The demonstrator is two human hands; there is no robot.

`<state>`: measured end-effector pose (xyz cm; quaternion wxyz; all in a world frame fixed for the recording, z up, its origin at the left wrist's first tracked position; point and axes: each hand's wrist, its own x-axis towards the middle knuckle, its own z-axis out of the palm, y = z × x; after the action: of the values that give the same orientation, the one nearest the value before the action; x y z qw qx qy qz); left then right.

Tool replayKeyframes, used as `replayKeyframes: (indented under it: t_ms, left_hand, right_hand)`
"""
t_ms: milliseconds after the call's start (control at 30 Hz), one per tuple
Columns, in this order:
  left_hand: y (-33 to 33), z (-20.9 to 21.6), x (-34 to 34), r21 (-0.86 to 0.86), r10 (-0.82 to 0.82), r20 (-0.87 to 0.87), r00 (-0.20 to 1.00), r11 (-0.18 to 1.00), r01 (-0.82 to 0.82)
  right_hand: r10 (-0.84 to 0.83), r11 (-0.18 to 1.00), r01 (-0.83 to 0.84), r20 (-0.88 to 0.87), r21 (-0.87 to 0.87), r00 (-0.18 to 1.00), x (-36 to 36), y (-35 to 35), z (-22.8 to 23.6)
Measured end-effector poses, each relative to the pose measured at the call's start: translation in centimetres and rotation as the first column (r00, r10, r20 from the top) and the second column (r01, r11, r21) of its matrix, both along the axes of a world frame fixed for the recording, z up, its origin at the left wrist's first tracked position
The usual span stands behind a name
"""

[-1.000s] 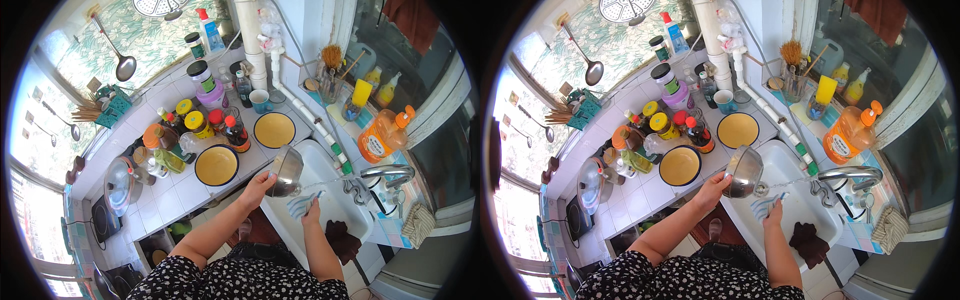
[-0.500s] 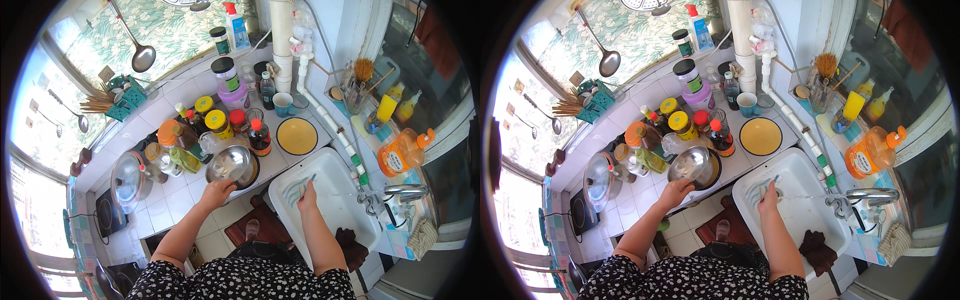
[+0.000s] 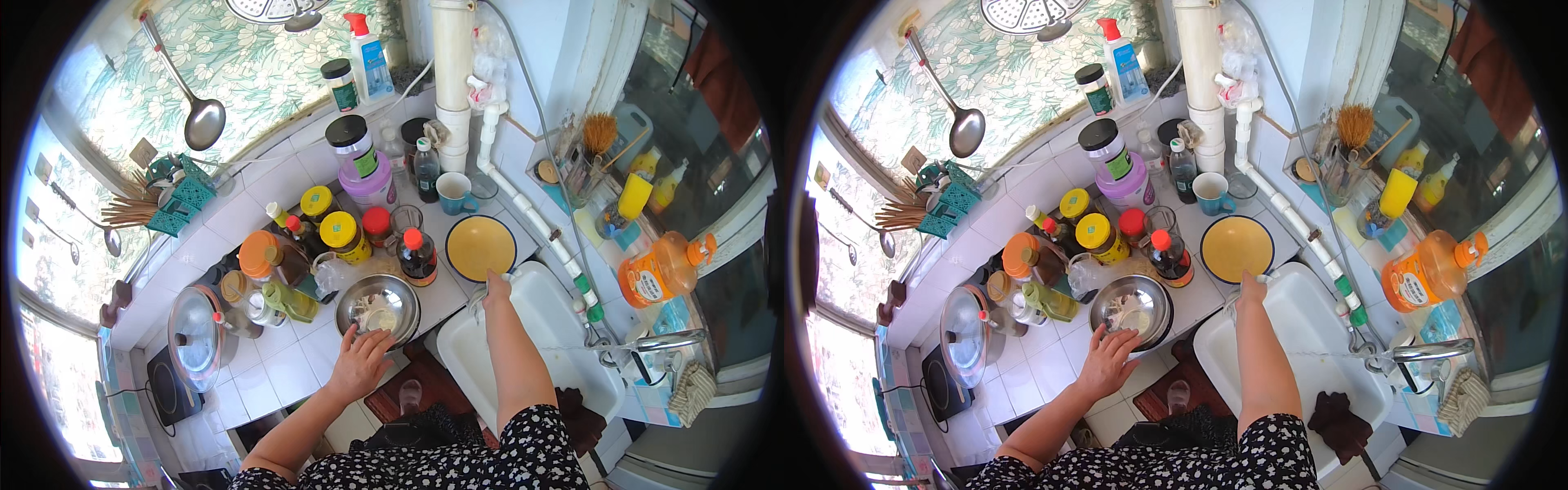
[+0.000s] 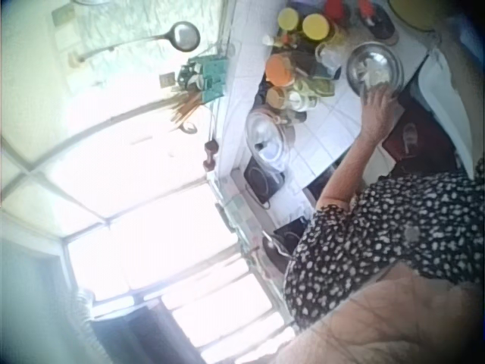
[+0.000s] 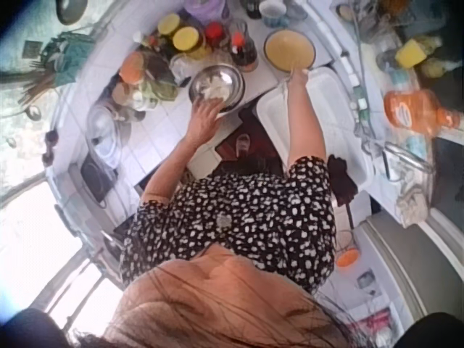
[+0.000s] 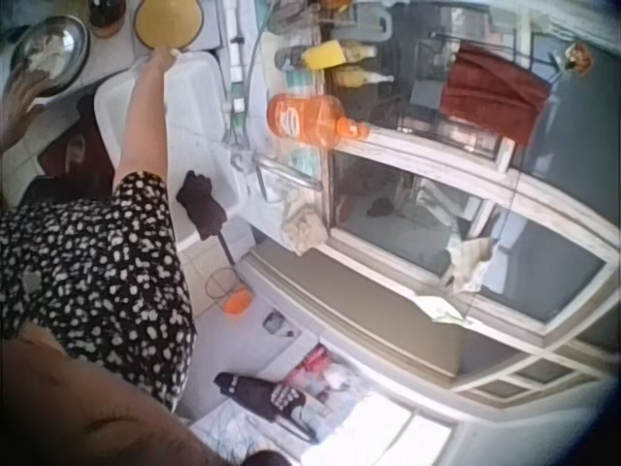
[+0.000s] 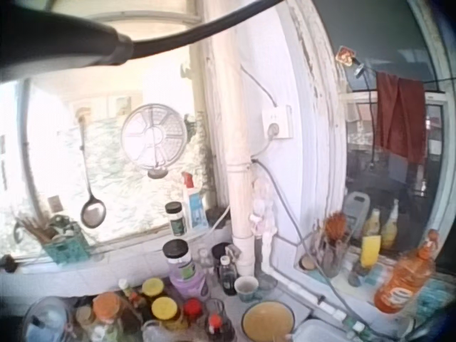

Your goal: The person washes several kitchen items in a sink using a cloth and running water. They scrub and rinse yellow plates, a metal bowl, and a metal strainer, then place the cleaned items on the counter or back into the sink area.

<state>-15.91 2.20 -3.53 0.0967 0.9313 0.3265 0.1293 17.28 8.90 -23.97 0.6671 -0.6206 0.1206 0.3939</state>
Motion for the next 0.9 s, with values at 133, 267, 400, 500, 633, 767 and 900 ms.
replayKeyframes:
  t_ms: [133,267,400,500,633,767,900]
  left_hand:
    - [-0.8,0.1,1.5,-0.105,-0.173,0.168,0.970,0.976,0.192]
    - [-1.7,-1.4,6.1,-0.661,0.117,0.323,0.939,0.738,0.135]
    - [-1.4,-8.4,12.1,-0.937,0.460,0.281,0.842,0.320,0.138]
    - [-2.7,-7.0,15.6,-0.941,0.521,0.204,0.829,-0.129,0.312]
    - [-6.0,-10.6,18.9,-0.837,0.642,0.251,0.724,-0.232,0.496]
    - [-7.5,-8.6,21.2,-0.926,0.631,0.107,0.768,-0.218,0.309]
    - [-8.3,-8.7,21.9,-0.923,0.414,0.089,0.906,-0.307,0.231]
  right_hand:
    - [-0.073,0.993,0.078,0.059,-0.088,0.996,-1.0,-0.6,1.5]
    - [-0.010,0.992,0.019,-0.069,0.125,0.998,-1.3,-7.2,1.7]
    - [0.149,0.969,-0.092,-0.244,0.230,0.958,-2.1,-15.8,4.8]
    - [0.211,0.955,-0.123,-0.325,0.269,0.922,-2.6,-21.2,8.8]
    - [0.354,0.916,-0.299,-0.190,0.268,0.916,-1.7,-26.8,11.5]
    - [0.464,0.881,-0.471,0.112,0.046,0.879,1.2,-31.0,13.1]
    - [0.584,0.804,-0.545,0.490,-0.239,0.647,3.9,-32.9,13.6]
